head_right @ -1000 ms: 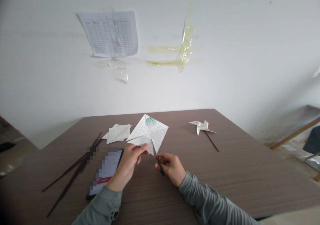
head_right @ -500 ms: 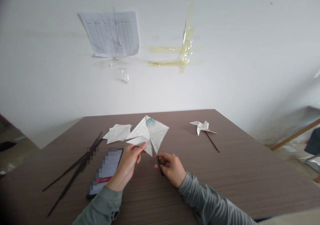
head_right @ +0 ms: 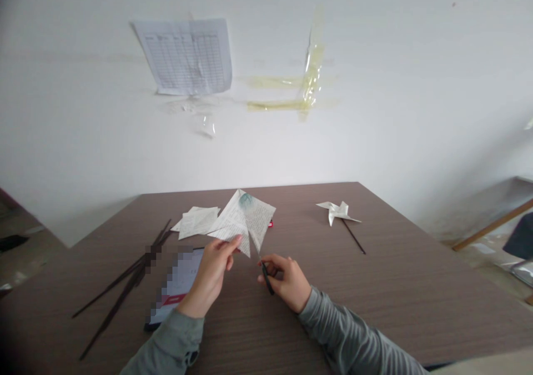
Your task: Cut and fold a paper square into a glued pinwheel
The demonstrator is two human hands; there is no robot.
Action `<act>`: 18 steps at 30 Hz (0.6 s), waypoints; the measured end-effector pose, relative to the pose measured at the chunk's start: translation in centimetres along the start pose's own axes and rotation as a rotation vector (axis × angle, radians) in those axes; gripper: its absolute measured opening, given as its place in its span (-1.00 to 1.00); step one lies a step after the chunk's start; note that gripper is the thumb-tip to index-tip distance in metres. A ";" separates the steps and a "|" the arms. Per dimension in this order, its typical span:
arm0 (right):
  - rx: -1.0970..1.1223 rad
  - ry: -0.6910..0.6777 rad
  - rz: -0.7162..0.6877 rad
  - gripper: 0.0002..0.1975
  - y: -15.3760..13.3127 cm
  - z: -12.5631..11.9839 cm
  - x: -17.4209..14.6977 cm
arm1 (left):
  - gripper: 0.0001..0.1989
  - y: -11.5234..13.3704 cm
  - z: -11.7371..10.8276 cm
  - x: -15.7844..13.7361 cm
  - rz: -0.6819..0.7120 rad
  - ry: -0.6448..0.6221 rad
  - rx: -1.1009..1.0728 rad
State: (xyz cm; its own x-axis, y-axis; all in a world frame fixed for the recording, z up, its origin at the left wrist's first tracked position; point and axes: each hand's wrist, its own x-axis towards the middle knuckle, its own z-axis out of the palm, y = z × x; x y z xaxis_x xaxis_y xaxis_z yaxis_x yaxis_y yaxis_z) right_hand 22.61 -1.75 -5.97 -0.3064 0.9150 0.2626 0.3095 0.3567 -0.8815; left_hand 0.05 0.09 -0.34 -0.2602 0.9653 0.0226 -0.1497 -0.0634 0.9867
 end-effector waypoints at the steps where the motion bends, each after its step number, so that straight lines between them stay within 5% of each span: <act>1: 0.000 -0.009 0.015 -0.65 0.0 -0.1 0.0 | -0.43 0.0 0.0 0.1 -0.001 0.008 -0.005; 6: -0.051 0.066 -0.018 -0.70 -0.3 -0.7 -0.2 | -0.47 0.0 -0.1 0.4 -0.011 0.039 0.004; 11: -0.034 0.361 -0.066 -0.68 0.0 -1.3 0.1 | -0.51 -0.1 -0.3 0.4 -0.020 0.018 0.124; 18: -0.076 0.767 0.010 -0.30 1.3 -2.2 1.6 | -0.69 0.6 -0.1 0.2 -0.061 -0.043 0.203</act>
State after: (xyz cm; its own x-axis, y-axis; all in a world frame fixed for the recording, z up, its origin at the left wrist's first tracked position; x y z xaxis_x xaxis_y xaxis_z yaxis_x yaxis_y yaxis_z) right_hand 24.53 0.55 -5.83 0.3978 0.7832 0.4779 0.3785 0.3344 -0.8631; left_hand -0.23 0.20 0.26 -0.2148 0.9760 -0.0358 0.0327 0.0438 0.9985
